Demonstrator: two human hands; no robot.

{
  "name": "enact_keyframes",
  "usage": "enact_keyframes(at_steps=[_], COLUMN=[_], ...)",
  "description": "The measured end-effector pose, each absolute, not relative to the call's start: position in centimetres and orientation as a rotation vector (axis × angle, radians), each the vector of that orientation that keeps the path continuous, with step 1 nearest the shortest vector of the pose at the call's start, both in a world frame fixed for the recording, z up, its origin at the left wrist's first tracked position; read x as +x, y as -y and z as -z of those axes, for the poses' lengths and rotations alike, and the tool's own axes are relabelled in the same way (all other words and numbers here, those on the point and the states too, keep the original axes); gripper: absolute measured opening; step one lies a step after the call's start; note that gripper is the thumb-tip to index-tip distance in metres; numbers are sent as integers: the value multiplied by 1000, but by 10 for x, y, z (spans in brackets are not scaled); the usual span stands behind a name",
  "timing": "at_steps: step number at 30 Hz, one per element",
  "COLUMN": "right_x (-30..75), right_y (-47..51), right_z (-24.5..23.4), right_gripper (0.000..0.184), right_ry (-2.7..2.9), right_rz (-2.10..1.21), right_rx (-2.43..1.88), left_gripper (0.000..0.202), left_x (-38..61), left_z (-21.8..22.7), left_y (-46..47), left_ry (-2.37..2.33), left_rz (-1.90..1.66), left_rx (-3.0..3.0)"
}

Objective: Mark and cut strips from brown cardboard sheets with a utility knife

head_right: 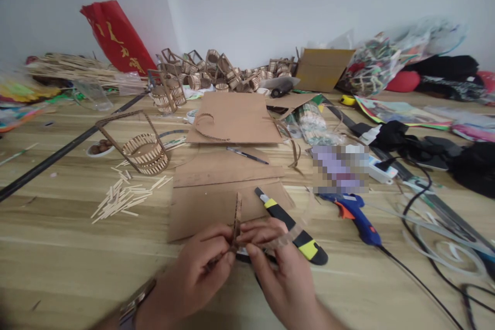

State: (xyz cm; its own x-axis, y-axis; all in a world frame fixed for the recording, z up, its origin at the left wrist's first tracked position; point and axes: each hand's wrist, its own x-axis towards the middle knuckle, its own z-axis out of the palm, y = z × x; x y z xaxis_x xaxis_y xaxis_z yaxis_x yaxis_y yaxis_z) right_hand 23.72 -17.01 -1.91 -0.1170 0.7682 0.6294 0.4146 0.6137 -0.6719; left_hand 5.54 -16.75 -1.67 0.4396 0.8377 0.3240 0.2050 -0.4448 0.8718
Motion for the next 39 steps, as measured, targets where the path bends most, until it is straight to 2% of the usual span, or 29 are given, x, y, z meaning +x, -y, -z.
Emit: enact_keyframes(at_steps=[5, 8, 12, 15, 20, 27, 30, 34, 39], right_x=[235, 233, 233, 235, 236, 237, 238, 236, 232], right_y=[172, 171, 169, 168, 170, 172, 173, 172, 170], right_z=[15, 12, 10, 9, 9, 17, 18, 15, 13], right_gripper=[12, 7, 10, 15, 12, 11, 8, 11, 9], right_ry=[1876, 1888, 1929, 1960, 1926, 1772, 1796, 1917, 1925], right_rz=[-237, -179, -78, -87, -127, -381, -306, -126, -84], right_rx=[-874, -888, -906, -904, -981, -1033, -974, -900, -883], left_gripper=[20, 19, 16, 16, 18, 20, 18, 20, 12], left_x=[55, 55, 55, 56, 56, 55, 55, 54, 55], left_z=[23, 24, 21, 20, 22, 19, 19, 22, 25], left_y=[169, 169, 170, 170, 169, 168, 169, 169, 167], left_ry=[-952, -939, -933, -926, -925, -886, -880, -943, -920], left_rz=[-1041, -1057, -1096, -1105, -1112, -1115, -1126, -1116, -1104], left_rx=[1816, 1833, 1927, 1976, 1977, 1947, 1922, 1875, 1895])
